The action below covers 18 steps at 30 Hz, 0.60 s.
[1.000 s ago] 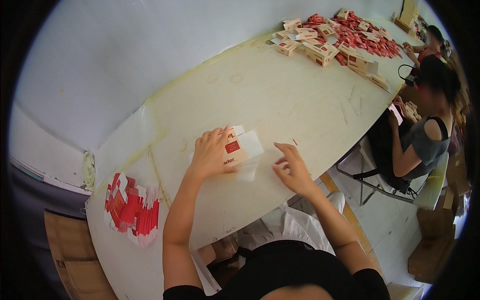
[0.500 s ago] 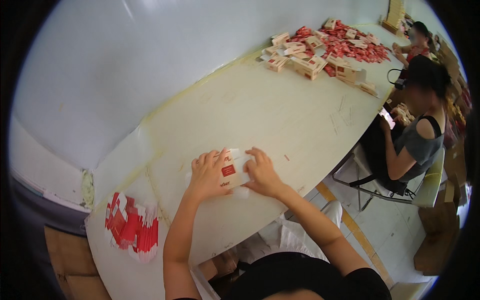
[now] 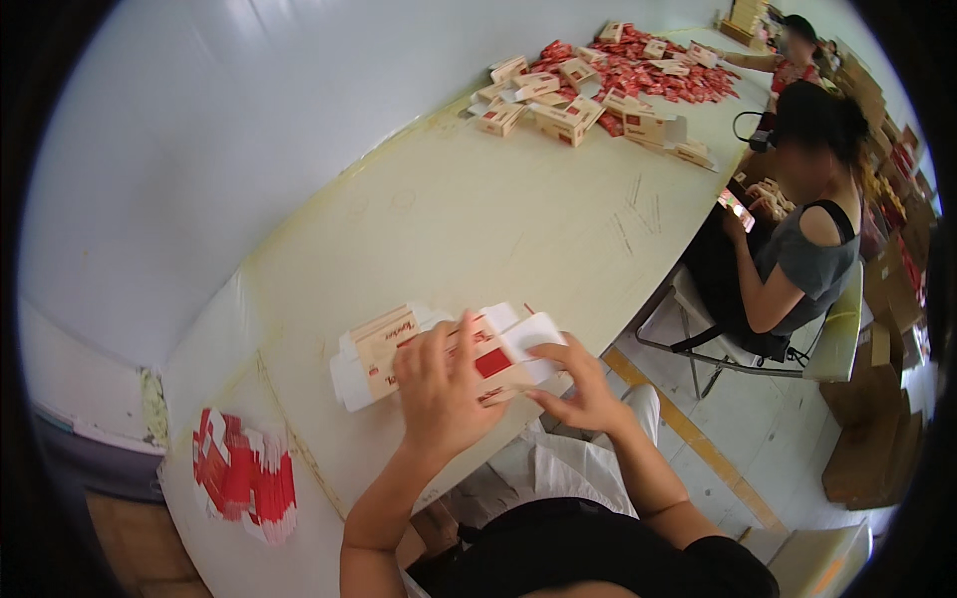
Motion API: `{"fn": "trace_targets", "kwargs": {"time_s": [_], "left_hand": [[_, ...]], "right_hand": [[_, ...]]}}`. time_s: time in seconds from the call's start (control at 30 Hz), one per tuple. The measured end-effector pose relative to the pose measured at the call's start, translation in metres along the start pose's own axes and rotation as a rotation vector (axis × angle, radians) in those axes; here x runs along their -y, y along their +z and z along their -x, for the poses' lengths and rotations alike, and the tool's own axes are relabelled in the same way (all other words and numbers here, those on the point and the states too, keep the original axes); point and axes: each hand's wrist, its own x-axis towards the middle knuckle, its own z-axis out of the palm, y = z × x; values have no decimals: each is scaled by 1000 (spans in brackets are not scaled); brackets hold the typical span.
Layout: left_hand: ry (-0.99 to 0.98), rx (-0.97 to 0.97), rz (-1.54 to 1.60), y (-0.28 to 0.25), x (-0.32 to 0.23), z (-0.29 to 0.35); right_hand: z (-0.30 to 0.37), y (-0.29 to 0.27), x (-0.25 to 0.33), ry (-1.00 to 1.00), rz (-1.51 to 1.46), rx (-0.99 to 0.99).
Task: The person assembles small cardboard boxes by hand, folding the flaps and sides to form the box shape.
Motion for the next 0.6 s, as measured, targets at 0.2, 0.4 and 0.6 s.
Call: {"fn": "trace_targets", "kwargs": {"time_s": [0.2,0.4,0.6], "left_hand": [[67,58,96,22,-38,0],[57,77,128,28,-49,5],[31,87,294,34,-49,14]], "right_hand": [[48,-22,2,199,91,-140],[55,-34,3,320,-249,-64],[71,-41,-19,124,-479,1]]}}
